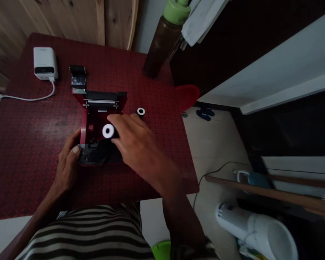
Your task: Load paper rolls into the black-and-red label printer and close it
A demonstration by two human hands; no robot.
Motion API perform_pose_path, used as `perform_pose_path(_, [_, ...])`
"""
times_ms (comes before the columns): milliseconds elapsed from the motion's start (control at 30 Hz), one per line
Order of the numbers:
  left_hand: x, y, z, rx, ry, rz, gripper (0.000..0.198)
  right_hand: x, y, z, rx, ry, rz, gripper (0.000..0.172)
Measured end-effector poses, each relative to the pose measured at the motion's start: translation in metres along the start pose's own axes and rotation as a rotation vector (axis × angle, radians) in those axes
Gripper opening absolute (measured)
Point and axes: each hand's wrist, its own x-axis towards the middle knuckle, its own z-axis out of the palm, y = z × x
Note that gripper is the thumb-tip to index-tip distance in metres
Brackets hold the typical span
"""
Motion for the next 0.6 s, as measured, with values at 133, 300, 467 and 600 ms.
perform_pose_path(133, [0.001,0.003,-0.001,-0.032,-0.019,0.016,0.068,0.040,-0.017,0.029,-0.254,-0.228,-0.031,0.028])
perform_pose_path(300, [0.001,0.001,-0.001,-0.049,-0.029,-0.001,0.068,0.062,-0.020,0.046,-0.314,-0.374,0.023,0.028])
perform_pose_path(467, [0.000,0.000,0.000,-0.059,-0.026,-0.003,0.067,0.071,-0.007,0.057,-0.265,-0.433,0.075,0.035])
perform_pose_path(600, [0.000,0.002,-0.002,-0.046,-0.041,0.008,0.067,0.068,0.003,0.063,-0.222,-0.399,0.074,0.032])
